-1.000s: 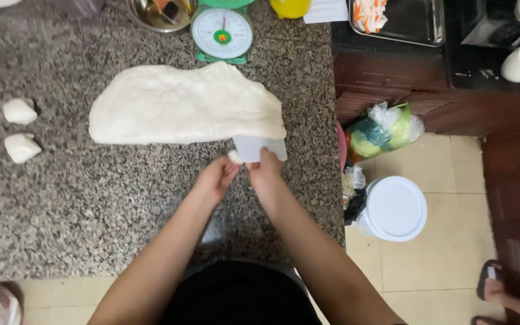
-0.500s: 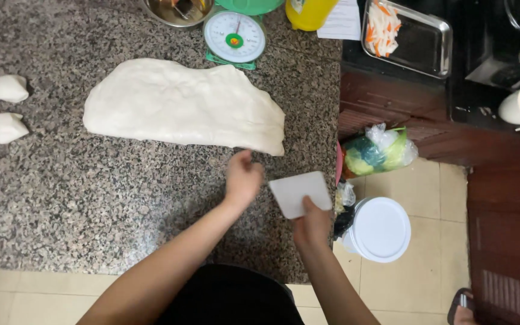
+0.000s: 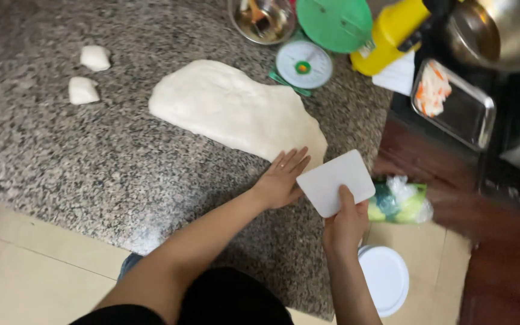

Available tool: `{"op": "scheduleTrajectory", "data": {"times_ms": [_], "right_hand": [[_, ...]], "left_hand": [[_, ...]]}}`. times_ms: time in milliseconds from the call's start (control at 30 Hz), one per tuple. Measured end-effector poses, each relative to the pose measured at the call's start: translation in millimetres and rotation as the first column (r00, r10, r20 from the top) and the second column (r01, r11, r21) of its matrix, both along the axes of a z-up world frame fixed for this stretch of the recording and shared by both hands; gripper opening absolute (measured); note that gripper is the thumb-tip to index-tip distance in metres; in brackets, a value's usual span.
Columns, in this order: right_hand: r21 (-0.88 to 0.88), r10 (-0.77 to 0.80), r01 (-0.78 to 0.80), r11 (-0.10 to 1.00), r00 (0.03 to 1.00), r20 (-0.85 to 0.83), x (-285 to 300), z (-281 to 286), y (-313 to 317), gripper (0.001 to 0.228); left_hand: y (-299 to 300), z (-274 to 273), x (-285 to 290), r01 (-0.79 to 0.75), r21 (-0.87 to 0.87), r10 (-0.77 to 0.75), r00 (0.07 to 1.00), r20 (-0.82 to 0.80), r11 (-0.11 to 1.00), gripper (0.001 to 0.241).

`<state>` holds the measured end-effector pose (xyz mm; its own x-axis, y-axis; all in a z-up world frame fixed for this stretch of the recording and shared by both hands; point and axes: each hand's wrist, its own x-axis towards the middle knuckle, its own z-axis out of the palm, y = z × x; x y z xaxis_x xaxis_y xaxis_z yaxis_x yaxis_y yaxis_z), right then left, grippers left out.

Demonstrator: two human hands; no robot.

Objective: Dividing a large piece of dough into smaller portions using a bench scraper and a scale.

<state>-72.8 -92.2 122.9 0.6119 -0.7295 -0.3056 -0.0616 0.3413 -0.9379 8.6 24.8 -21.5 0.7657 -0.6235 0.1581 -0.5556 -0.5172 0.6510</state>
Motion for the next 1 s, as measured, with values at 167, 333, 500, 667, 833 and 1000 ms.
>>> {"op": "scheduleTrajectory", "data": {"times_ms": [167, 333, 500, 667, 833, 1000], "right_hand": [[-0.109, 0.258, -0.276, 0.955, 0.954, -0.154, 47, 6, 38, 0.036], [-0.356, 0.519, -0.615, 0.704, 0.787, -0.334, 103, 27, 121, 0.056], [-0.662, 0.568, -0.613, -0.431, 0.385, -0.727, 191, 23, 184, 0.04], [-0.549, 0.467, -0.613, -0.569, 0.309, -0.829, 250, -20, 231, 0.035], [-0.426, 0.37, -0.631, -0.648, 0.228, -0.901, 256, -22, 264, 0.034], [-0.358, 0.347, -0.614, -0.703, 0.143, -0.927, 262, -26, 274, 0.033]], "left_hand": [[124, 22, 13, -0.492, -0.366, 0.559, 0.823, 0.099, 0.79, 0.06], [240, -17, 51, -0.811, -0.285, 0.833, 0.549, -0.072, 0.511, 0.061], [278, 13, 76, -0.818, -0.204, 0.766, 0.576, -0.287, 0.539, 0.073], [277, -21, 108, -0.796, -0.124, 0.73, 0.595, -0.337, 0.592, 0.085], [272, -22, 116, -0.811, -0.031, 0.706, 0.526, -0.474, 0.584, 0.083], [267, -16, 116, -0.799, 0.053, 0.712, 0.501, -0.492, 0.599, 0.081]]}}
